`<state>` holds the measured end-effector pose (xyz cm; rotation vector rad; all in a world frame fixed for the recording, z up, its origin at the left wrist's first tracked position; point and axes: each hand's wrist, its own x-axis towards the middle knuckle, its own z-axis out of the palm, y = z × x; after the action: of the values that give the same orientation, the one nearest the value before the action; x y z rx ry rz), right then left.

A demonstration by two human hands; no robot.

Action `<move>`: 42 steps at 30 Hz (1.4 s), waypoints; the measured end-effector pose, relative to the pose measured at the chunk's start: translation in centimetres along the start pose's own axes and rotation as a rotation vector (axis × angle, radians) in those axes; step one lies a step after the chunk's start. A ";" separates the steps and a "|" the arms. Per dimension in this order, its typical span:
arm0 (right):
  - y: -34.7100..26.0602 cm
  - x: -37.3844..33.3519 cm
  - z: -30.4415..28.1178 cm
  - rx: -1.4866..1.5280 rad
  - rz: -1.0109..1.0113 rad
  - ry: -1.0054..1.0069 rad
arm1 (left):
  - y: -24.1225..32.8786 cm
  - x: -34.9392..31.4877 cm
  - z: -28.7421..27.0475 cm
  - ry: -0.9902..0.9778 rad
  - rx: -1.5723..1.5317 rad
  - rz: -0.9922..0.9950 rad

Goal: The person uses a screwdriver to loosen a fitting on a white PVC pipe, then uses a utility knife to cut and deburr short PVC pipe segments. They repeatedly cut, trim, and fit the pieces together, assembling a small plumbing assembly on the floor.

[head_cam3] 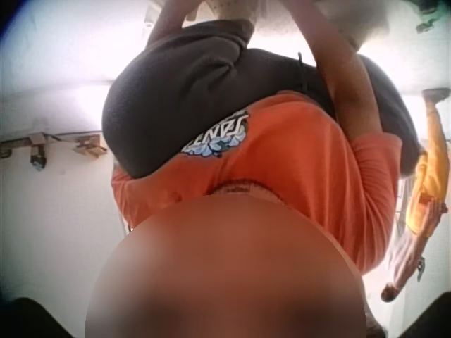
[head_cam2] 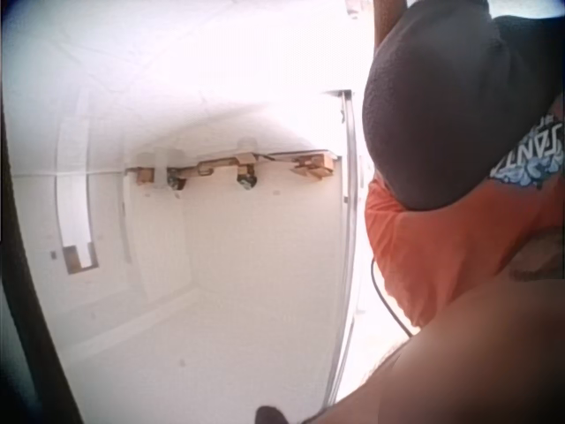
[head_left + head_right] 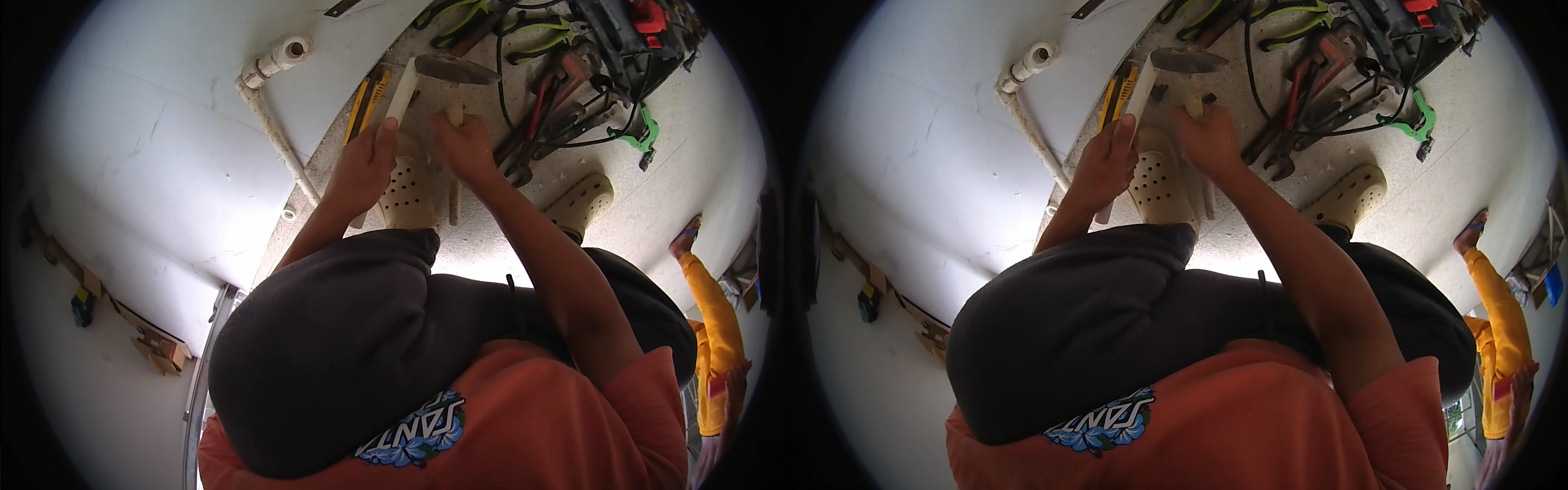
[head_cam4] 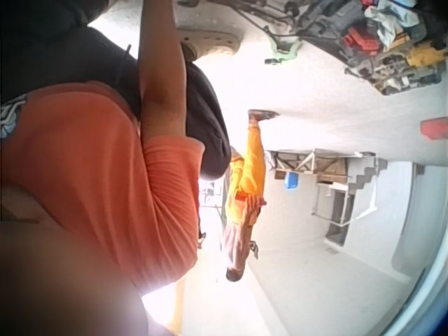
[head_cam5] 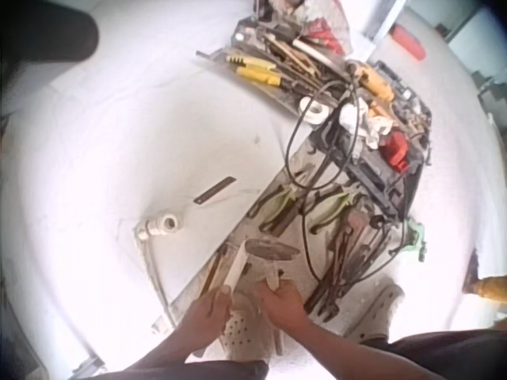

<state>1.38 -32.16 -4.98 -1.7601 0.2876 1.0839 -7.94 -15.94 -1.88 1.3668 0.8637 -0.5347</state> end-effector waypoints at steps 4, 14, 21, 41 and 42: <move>0.2 -0.1 0.0 0.112 -0.044 -0.001 | -0.4 0.1 0.1 -0.007 -0.012 0.006; 0.8 0.2 -0.3 0.041 -0.046 0.006 | 0.2 0.0 0.2 0.029 0.275 -0.039; 1.3 0.2 -0.5 0.005 -0.040 -0.028 | 0.8 -0.1 0.3 0.049 0.204 -0.066; 0.3 0.5 -0.9 0.117 -0.068 0.006 | 0.0 0.2 0.7 0.039 0.068 -0.012; 0.3 0.5 -0.8 -0.013 -0.005 0.003 | 0.0 0.2 0.7 0.046 0.061 -0.024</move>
<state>1.88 -32.83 -5.47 -1.7726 0.2788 1.0823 -7.64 -16.60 -2.01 1.4305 0.9088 -0.5539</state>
